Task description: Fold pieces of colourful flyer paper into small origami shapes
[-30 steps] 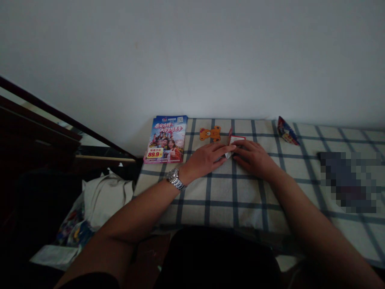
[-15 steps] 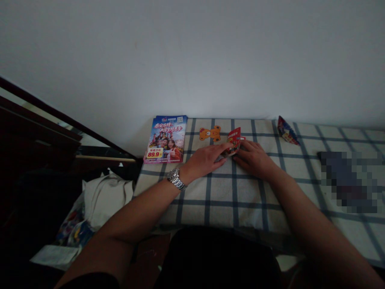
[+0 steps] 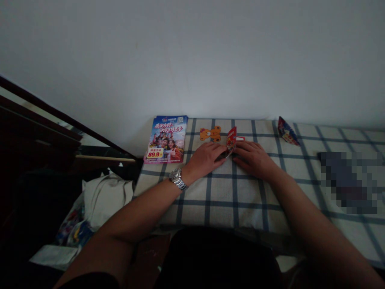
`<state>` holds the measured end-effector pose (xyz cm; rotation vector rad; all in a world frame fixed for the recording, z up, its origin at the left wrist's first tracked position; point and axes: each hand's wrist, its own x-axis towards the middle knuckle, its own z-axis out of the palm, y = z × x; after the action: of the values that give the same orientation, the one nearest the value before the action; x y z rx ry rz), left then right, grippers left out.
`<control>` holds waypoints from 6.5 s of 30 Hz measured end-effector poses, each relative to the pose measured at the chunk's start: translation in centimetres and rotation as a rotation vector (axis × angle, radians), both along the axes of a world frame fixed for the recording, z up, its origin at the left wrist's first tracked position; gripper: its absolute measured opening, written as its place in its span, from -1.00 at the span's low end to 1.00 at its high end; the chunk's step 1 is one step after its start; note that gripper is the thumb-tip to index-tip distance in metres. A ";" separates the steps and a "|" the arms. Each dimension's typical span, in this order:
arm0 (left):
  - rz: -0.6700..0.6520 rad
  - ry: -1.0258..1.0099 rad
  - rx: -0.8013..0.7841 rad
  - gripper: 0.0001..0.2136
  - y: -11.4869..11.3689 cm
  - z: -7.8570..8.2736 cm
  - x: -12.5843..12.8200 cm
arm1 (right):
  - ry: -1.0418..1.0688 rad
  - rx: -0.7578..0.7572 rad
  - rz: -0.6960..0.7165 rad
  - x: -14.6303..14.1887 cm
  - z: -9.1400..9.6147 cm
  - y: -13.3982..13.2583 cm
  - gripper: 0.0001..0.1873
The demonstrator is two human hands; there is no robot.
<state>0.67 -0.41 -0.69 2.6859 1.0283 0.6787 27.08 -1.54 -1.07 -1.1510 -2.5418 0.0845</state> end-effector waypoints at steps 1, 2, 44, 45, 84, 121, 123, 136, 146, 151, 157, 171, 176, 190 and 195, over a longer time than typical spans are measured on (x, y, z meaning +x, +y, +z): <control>0.003 0.003 0.006 -0.77 0.0 0.0 0.0 | -0.003 0.001 -0.001 0.0 0.0 0.0 -0.62; 0.007 0.005 0.011 -0.76 0.0 0.0 0.0 | -0.005 0.003 -0.003 0.0 0.0 0.0 -0.63; 0.071 -0.001 0.004 -0.71 -0.3 0.3 0.6 | 0.094 0.027 0.116 -0.1 -0.2 0.5 -0.64; 0.072 -0.005 0.005 -0.71 -0.3 0.3 0.6 | 0.094 0.026 0.119 0.0 -0.2 0.5 -0.65; 0.074 -0.067 -0.066 -0.63 -0.4 0.5 0.5 | 0.104 -0.025 0.112 0.1 -0.3 0.5 -0.60; -0.146 0.048 0.039 -0.76 0.9 0.5 -1.7 | 0.120 -0.037 0.104 -0.1 -0.1 0.4 -0.51; -0.142 0.056 0.045 -0.76 0.7 0.6 -1.6 | 0.117 -0.041 0.094 -0.2 -0.1 0.4 -0.48; -0.139 0.134 0.043 -0.71 -0.3 1.6 -1.4 | 0.061 -0.022 0.033 -0.3 -0.5 0.3 -0.49; -0.144 0.190 0.015 -0.67 -0.3 1.8 -1.8 | 0.033 -0.011 0.031 -0.4 -0.4 0.2 -0.47; -0.133 0.187 0.014 -0.68 -0.3 1.8 -1.8 | 0.022 -0.004 0.027 -0.5 -0.3 0.1 -0.48; -0.139 0.166 0.011 -0.68 -0.2 1.7 -1.8 | 0.028 0.000 0.026 -0.5 -0.4 0.0 -0.46; -0.135 0.167 0.023 -0.69 -0.2 1.5 -1.8 | 0.047 0.002 0.035 -0.6 -0.3 0.0 -0.47; -0.135 0.167 0.011 -0.69 -0.1 1.6 -1.9 | 0.047 0.011 0.039 -0.5 -0.5 0.2 -0.47; -0.162 0.094 -0.082 -0.67 0.6 1.8 -2.4 | 0.021 -0.009 0.017 -0.6 -0.2 -0.1 -0.47; -0.183 0.145 -0.031 -0.63 0.1 2.1 -2.3 | 0.038 -0.010 0.027 -0.6 -0.3 -0.1 -0.47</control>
<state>-1.67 -0.33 1.37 2.7911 0.8021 0.4356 26.52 -1.61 -1.36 -1.1080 -2.5267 0.1242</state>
